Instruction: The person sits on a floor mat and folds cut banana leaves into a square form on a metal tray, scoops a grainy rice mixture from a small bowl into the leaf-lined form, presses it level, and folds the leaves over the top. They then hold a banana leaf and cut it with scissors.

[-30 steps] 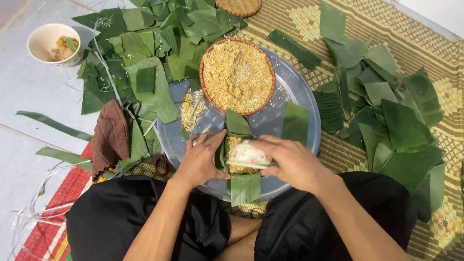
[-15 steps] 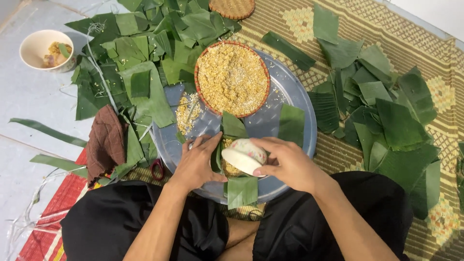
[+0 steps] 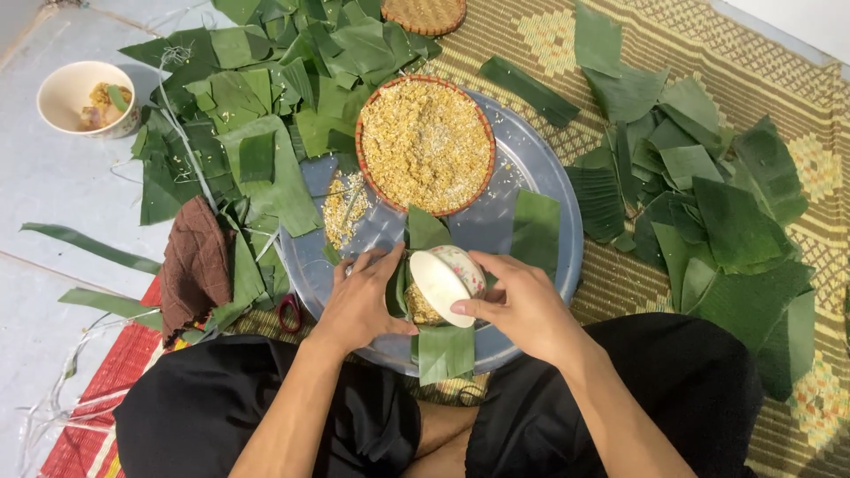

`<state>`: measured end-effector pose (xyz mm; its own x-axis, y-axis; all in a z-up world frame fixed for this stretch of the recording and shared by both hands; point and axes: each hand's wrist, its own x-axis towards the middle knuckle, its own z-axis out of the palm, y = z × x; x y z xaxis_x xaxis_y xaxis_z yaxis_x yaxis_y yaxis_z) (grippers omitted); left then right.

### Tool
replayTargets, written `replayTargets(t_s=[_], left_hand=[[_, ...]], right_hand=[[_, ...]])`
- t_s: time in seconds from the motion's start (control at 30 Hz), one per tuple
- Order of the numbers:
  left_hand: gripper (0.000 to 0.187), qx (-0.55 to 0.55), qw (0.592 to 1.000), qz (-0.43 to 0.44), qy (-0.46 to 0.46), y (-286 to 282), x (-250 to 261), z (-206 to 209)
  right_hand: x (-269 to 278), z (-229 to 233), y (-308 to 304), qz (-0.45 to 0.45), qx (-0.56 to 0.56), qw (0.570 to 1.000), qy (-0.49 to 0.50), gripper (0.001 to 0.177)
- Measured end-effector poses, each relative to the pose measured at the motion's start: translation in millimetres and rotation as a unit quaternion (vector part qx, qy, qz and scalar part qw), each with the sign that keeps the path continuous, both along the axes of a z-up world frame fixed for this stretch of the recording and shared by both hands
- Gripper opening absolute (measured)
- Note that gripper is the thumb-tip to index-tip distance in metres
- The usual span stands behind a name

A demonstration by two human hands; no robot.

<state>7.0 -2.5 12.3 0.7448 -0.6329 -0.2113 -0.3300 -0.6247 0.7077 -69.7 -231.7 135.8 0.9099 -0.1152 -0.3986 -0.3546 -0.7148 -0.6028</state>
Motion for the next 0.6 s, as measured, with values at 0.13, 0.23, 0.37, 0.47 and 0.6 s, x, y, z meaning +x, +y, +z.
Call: replayTargets(t_s=[0.13, 0.23, 0.37, 0.47, 0.6], left_hand=[[0.139, -0.003, 1.0, 0.002, -0.003, -1, 0, 0], [0.14, 0.002, 1.0, 0.002, -0.004, -1, 0, 3], [0.138, -0.003, 1.0, 0.003, -0.005, -2, 0, 4], [0.137, -0.006, 1.0, 0.006, -0.014, 0, -1, 2], [0.137, -0.013, 1.0, 0.008, -0.014, 0, -1, 3]], right_hand=[[0, 5, 15, -0.088, 0.026, 0.996, 0.008, 0.078], [-1, 6, 29, -0.157, 0.026, 0.985, 0.062, 0.076], [0, -2, 46, -0.146, -0.002, 0.986, 0.078, 0.077], [7, 4, 57, -0.132, -0.027, 0.988, 0.08, 0.077], [13, 13, 56, -0.136, -0.006, 0.987, 0.083, 0.08]])
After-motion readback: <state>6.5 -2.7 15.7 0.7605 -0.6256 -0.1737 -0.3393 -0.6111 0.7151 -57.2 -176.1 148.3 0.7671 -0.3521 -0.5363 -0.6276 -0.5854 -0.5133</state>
